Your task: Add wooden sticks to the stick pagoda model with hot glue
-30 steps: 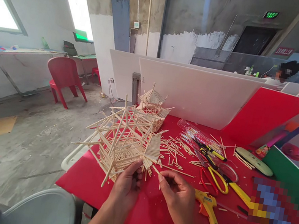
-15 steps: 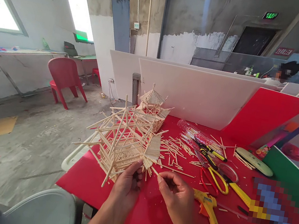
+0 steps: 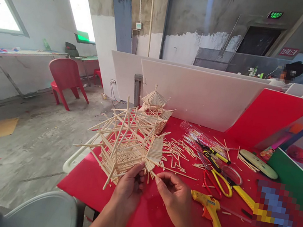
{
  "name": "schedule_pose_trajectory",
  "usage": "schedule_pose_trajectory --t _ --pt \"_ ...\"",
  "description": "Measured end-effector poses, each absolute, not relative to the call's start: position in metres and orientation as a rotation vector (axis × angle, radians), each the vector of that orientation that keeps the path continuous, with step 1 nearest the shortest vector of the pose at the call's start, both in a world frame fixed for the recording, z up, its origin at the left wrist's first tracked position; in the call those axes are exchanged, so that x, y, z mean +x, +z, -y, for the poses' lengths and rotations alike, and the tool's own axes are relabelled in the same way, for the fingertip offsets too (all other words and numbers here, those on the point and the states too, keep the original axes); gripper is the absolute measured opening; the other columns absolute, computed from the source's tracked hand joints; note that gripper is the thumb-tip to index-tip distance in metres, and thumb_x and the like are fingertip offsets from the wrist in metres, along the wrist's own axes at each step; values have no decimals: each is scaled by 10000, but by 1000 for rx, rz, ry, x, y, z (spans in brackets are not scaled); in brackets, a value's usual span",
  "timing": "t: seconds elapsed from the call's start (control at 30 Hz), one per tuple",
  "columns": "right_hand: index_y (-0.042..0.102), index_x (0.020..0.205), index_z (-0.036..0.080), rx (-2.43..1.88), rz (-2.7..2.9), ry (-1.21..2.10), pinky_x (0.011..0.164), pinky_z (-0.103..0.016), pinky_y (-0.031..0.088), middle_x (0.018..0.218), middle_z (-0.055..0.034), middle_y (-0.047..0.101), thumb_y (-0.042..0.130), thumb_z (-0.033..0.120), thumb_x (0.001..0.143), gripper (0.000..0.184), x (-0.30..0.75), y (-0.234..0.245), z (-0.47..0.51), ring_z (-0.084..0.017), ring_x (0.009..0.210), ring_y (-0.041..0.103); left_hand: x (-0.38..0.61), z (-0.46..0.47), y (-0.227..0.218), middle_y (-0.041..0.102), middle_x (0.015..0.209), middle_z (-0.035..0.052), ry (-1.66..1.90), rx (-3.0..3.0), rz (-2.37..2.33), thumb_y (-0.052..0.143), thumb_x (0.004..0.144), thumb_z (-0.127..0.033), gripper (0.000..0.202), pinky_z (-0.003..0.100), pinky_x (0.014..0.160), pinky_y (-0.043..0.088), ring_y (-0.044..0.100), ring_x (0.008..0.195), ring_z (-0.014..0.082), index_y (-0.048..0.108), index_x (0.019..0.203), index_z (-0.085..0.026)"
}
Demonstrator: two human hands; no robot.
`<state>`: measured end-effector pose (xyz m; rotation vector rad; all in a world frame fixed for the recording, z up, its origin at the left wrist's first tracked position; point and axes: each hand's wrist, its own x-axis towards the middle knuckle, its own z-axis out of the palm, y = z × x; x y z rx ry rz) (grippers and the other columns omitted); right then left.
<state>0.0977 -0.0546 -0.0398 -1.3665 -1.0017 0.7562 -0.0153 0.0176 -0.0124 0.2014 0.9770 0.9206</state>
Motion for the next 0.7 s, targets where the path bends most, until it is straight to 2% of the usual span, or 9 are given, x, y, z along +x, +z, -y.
schedule_pose_trajectory --t 0.33,0.7 --pt "679 840 178 -1319 926 869 556 -207 437 686 -11 641 644 416 814 243 95 -41 48 -112 595 524 -16 -18 -12 506 520 -36 927 205 -969 662 797 -134 166 143 322 287 428 402 49 553 672 -137" --pt "679 902 195 -1381 1056 726 637 -241 491 857 -51 695 611 414 840 237 100 -31 42 -160 723 621 -15 -17 -12 494 517 -41 923 211 -978 648 808 -142 163 146 316 273 417 389 51 546 681 -142"
